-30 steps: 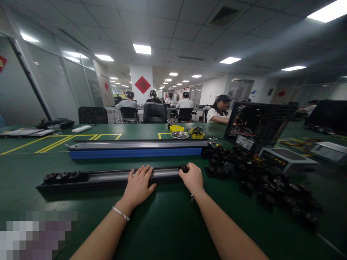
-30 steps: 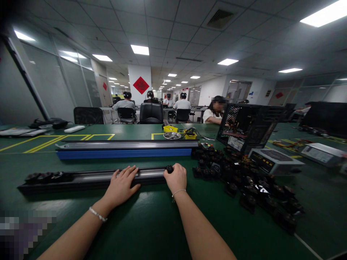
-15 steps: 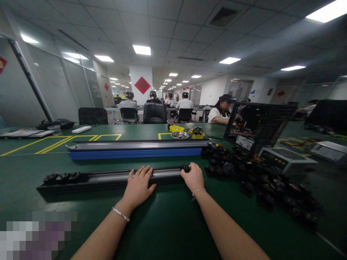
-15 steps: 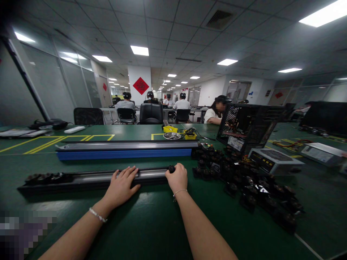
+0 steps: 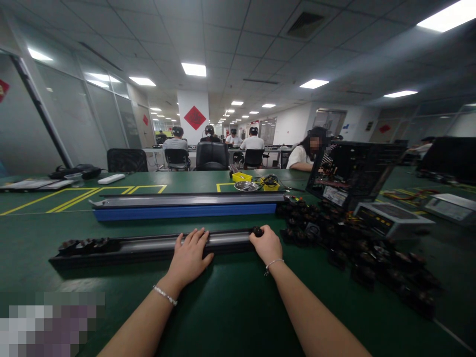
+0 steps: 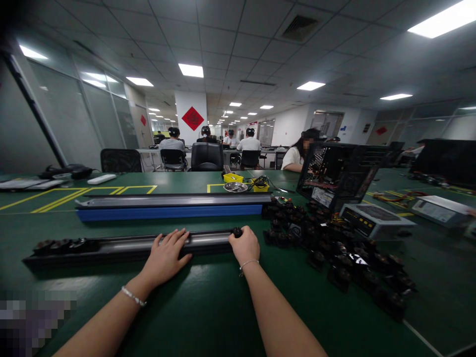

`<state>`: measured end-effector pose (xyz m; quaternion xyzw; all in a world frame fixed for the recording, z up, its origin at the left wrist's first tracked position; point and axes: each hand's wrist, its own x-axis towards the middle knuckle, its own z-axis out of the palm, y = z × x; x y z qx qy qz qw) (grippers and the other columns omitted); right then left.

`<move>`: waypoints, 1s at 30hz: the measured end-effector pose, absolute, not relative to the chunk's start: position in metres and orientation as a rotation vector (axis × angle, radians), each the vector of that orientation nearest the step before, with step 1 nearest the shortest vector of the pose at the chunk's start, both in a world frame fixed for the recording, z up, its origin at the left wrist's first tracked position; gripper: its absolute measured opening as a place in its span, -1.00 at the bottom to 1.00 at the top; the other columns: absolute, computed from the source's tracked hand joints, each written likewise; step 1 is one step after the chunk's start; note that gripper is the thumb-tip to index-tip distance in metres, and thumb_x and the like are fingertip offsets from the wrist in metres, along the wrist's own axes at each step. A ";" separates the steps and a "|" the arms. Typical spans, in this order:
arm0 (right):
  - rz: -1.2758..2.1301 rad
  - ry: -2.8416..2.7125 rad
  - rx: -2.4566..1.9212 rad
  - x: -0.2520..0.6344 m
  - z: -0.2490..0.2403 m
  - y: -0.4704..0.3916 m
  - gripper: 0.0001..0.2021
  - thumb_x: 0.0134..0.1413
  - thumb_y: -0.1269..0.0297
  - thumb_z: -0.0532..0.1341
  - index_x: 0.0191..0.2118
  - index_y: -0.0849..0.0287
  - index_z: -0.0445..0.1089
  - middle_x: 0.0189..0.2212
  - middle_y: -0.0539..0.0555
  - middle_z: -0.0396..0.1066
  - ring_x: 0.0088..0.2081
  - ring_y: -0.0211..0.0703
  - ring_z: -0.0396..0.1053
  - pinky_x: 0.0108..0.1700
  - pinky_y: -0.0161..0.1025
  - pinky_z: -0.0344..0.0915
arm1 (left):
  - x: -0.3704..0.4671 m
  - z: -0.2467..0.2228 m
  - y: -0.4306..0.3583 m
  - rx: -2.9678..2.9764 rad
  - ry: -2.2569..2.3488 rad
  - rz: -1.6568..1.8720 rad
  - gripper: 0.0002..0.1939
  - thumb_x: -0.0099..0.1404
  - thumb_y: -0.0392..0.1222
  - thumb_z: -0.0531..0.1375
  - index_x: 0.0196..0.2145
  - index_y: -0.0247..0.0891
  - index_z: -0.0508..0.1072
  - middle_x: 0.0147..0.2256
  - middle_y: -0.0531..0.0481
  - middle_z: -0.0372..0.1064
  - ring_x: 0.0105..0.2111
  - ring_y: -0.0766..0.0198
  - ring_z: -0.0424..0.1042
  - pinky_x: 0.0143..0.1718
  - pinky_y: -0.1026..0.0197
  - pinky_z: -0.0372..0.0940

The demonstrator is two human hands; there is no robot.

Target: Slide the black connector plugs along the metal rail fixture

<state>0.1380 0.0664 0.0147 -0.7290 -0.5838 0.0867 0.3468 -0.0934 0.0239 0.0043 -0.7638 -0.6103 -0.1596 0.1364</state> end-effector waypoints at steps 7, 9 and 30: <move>0.223 -1.474 -1.933 0.141 0.014 0.070 -0.80 -0.11 0.18 0.12 -0.34 0.15 0.29 -0.39 0.10 0.41 -0.34 -0.09 0.37 -0.41 -0.29 0.12 | -0.094 0.004 0.024 -2.205 -1.757 -0.463 -0.44 0.17 0.02 0.02 0.12 -0.16 0.18 0.15 -0.08 0.12 0.15 0.05 0.06 0.14 -0.16 -0.15; 0.230 -1.472 -1.936 0.141 0.014 0.070 -0.80 -0.11 0.19 0.12 -0.33 0.15 0.28 -0.38 0.11 0.42 -0.33 -0.09 0.38 -0.39 -0.29 0.14 | -0.093 0.004 0.024 -2.201 -1.755 -0.463 -0.44 0.17 0.02 0.02 0.12 -0.16 0.18 0.15 -0.08 0.13 0.15 0.05 0.06 0.15 -0.15 -0.15; 0.327 -1.286 -1.905 0.163 0.014 0.076 -0.73 -0.18 0.26 0.15 -0.26 0.17 0.21 -0.37 0.15 0.42 -0.31 -0.06 0.40 -0.31 -0.27 0.25 | -0.093 0.003 0.025 -2.219 -1.777 -0.463 -0.44 0.17 0.02 0.01 0.12 -0.17 0.18 0.16 -0.08 0.11 0.16 0.06 0.04 0.15 -0.15 -0.21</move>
